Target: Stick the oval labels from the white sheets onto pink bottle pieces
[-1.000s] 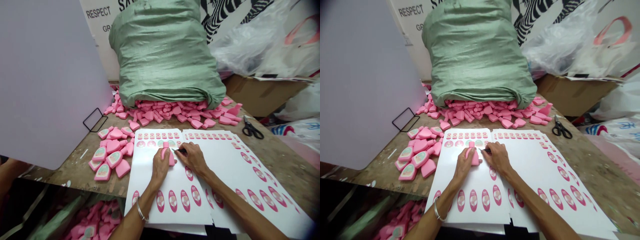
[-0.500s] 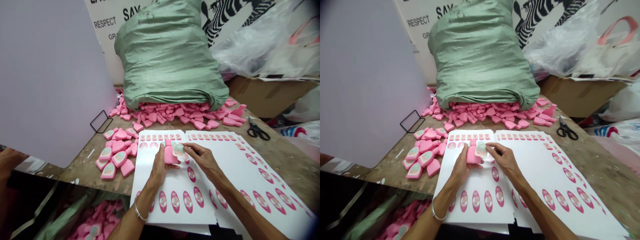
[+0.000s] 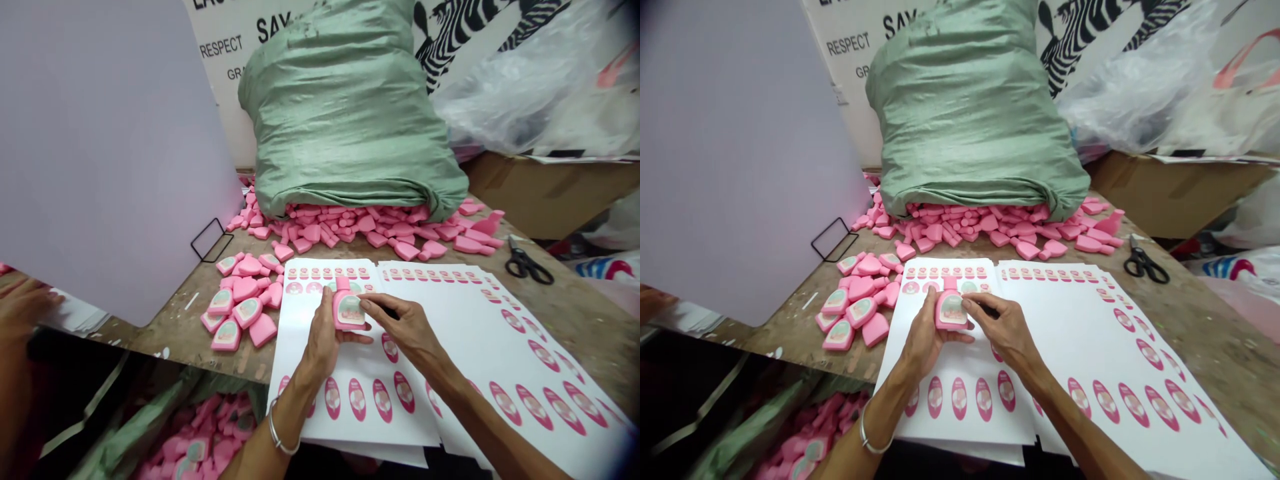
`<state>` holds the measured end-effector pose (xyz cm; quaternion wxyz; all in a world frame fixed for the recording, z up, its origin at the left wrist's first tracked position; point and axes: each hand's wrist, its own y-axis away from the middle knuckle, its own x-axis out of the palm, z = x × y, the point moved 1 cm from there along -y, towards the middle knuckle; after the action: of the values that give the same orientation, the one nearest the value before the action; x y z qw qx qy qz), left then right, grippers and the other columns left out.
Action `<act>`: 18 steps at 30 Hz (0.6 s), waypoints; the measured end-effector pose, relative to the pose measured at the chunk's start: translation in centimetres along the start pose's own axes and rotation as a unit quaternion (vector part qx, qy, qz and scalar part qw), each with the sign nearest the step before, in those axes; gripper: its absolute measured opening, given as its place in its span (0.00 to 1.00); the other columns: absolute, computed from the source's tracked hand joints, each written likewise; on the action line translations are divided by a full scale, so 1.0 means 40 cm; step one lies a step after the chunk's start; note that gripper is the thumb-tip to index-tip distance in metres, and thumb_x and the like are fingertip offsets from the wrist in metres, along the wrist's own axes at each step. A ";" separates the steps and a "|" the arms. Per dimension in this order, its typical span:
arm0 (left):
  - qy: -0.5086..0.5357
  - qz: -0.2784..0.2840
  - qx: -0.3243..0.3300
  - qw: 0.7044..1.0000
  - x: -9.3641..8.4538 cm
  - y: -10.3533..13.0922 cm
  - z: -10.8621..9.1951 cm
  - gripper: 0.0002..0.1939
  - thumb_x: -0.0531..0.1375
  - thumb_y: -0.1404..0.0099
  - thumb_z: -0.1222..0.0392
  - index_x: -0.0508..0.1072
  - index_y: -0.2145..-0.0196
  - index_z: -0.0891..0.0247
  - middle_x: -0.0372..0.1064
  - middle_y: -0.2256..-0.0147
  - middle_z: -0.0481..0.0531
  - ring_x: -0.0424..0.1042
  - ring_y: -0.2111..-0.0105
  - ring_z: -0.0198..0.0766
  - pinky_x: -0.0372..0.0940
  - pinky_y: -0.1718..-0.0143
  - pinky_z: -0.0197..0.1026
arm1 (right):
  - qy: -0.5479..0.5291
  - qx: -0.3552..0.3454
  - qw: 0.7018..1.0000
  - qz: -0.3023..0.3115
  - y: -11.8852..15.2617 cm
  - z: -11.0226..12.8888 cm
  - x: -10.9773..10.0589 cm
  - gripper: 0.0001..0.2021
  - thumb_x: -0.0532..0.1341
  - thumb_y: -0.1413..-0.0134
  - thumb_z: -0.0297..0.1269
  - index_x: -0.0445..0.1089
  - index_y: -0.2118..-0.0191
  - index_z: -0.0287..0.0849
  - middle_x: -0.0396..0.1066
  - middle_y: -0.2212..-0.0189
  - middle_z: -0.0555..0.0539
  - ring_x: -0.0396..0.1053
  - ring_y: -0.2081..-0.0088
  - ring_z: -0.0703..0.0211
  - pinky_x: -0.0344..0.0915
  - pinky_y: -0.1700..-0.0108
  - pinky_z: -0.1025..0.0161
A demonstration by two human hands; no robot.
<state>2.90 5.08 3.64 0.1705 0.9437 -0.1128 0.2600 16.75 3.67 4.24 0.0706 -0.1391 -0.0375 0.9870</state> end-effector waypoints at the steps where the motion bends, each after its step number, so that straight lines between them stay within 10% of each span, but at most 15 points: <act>1: 0.001 -0.002 0.000 1.000 -0.001 0.001 -0.001 0.30 0.50 0.36 0.38 0.73 0.57 0.70 0.74 0.63 0.60 0.75 0.67 0.43 0.73 0.69 0.43 | 0.000 -0.002 1.000 -0.002 0.000 0.003 0.001 0.17 0.63 0.52 0.50 0.77 0.63 0.42 0.76 0.64 0.46 0.72 0.61 0.50 0.69 0.57 0.56; 14: -0.018 0.115 0.016 0.993 -0.004 0.025 -0.032 0.16 0.62 0.41 0.57 0.67 0.56 0.65 0.69 0.61 0.54 0.72 0.65 0.38 0.72 0.61 0.45 | 0.127 -0.035 0.989 -0.064 -0.010 0.003 -0.017 0.20 0.65 0.55 0.51 0.73 0.57 0.46 0.74 0.60 0.43 0.71 0.61 0.50 0.68 0.56 0.53; 18: -0.031 0.144 0.000 0.989 0.007 0.048 -0.037 0.15 0.61 0.40 0.59 0.67 0.56 0.65 0.69 0.61 0.55 0.73 0.64 0.39 0.71 0.59 0.46 | 0.063 -0.011 0.998 -0.001 -0.021 0.011 -0.011 0.29 0.67 0.59 0.51 0.67 0.50 0.46 0.71 0.55 0.43 0.70 0.56 0.50 0.68 0.55 0.56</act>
<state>1.89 3.83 5.49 0.1281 0.9252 -0.2530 0.2522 17.17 4.40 4.86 0.0724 -0.2015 -0.0438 0.9758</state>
